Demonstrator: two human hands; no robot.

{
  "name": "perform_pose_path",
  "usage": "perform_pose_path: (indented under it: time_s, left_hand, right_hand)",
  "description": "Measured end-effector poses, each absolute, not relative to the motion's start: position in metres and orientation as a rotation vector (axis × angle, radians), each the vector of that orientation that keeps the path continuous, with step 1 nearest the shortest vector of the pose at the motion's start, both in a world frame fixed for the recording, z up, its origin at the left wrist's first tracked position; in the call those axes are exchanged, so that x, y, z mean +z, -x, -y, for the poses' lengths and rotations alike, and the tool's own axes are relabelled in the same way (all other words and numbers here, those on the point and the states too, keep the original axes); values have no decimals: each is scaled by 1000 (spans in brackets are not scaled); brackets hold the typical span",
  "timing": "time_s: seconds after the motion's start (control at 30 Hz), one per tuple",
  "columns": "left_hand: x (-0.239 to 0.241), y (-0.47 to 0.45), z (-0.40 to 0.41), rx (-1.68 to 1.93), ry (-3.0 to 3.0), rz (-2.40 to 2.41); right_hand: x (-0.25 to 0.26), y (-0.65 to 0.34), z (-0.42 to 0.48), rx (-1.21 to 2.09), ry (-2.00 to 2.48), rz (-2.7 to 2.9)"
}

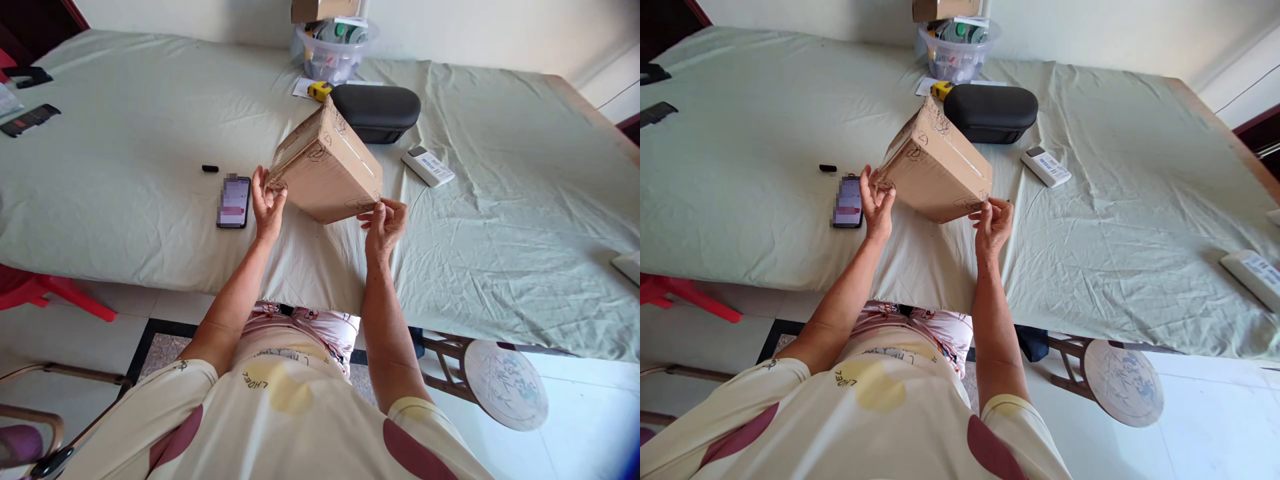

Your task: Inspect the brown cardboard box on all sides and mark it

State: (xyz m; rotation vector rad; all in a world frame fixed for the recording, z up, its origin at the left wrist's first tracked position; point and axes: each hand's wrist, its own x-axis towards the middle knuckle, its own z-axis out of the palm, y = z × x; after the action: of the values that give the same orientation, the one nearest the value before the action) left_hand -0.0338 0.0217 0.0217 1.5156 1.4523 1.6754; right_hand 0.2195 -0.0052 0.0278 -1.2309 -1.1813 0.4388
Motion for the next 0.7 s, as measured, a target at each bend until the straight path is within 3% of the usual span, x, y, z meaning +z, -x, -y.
perform_pose_path:
  time_s: [0.7]
  left_hand:
    - [-2, 16, -21, 1566, -1635, -1201]
  right_hand:
    - [24, -201, 9, 652, 1435, 1365]
